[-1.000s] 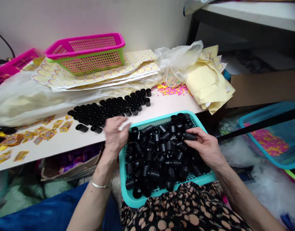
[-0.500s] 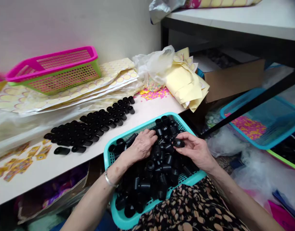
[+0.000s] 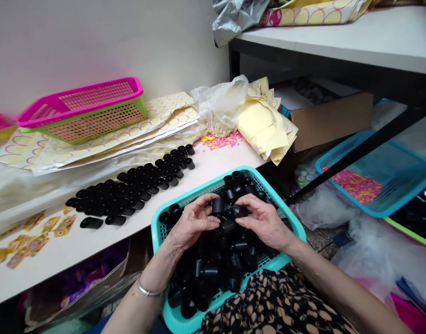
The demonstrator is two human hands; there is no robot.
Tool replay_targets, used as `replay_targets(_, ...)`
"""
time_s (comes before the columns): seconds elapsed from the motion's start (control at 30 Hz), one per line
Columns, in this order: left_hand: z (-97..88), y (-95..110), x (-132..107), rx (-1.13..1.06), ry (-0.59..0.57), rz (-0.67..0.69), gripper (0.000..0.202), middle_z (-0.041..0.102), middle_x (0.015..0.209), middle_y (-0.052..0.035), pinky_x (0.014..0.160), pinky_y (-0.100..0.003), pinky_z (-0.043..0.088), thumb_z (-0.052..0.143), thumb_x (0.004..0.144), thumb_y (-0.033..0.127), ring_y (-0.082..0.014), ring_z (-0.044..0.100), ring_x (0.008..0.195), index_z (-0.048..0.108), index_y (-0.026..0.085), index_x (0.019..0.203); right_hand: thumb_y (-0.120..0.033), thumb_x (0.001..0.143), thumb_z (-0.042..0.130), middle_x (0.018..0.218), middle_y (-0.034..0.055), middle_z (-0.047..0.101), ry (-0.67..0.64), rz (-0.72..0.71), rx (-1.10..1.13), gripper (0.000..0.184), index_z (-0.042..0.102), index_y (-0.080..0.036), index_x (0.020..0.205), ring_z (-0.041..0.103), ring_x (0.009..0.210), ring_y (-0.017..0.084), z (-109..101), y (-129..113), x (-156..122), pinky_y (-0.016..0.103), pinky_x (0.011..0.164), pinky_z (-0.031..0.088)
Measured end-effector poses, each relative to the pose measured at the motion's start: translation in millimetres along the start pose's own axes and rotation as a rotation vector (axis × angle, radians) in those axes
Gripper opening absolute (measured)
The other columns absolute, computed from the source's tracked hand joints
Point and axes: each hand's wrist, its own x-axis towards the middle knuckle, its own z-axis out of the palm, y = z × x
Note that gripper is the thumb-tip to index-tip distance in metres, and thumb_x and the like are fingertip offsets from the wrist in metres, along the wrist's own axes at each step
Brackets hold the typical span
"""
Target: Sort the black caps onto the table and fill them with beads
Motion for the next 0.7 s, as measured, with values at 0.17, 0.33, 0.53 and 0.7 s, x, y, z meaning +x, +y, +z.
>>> replay_targets(0.17, 6.9, -3, -3, 0.159, 0.084, 0.173, 0.030, 0.061, 0.105, -0.0044, 0.083, -0.023, 0.044, 0.076, 0.064, 0.013, -0.0153, 0.054, 0.097, 0.070, 0.018, 0.093, -0.010, 0.079, 0.059, 0.099, 0.0013, 0.049, -0.047, -0.076, -0.130, 0.027, 0.059, -0.024, 0.102, 0.051, 0.090, 0.014, 8, -6, -1, 0.024, 0.075, 0.044)
replay_targets(0.33, 11.3, -5, -8, 0.052, 0.091, 0.133, 0.054, 0.068, 0.095, -0.0038, 0.085, -0.027, 0.046, 0.082, 0.053, 0.005, -0.0164, 0.060, 0.092, 0.067, 0.021, 0.102, -0.013, 0.081, 0.060, 0.095, 0.0011, 0.051, -0.018, -0.128, -0.186, 0.023, 0.058, -0.024, 0.101, 0.052, 0.087, 0.014, 2, -13, -3, 0.025, 0.075, 0.045)
replay_targets(0.53, 22.6, 2, -13, -0.161, 0.185, 0.141, 0.045, 0.065, 0.094, -0.0035, 0.082, -0.030, 0.050, 0.078, 0.062, 0.013, -0.0159, 0.061, 0.087, 0.065, 0.019, 0.105, -0.013, 0.083, 0.058, 0.105, 0.0033, 0.049, 0.057, -0.189, -0.199, 0.028, 0.056, -0.025, 0.107, 0.054, 0.092, 0.014, 5, -12, -7, 0.026, 0.076, 0.048)
replay_targets(0.7, 32.9, 6, -14, -0.424, 0.289, 0.080, 0.026, 0.062, 0.082, -0.0007, 0.075, -0.028, 0.053, 0.077, 0.065, 0.017, -0.0125, 0.062, 0.074, 0.062, 0.015, 0.086, -0.012, 0.082, 0.058, 0.099, 0.0046, 0.052, 0.023, -0.316, -0.348, 0.029, 0.054, -0.022, 0.108, 0.055, 0.082, 0.013, 19, -13, -11, 0.023, 0.064, 0.049)
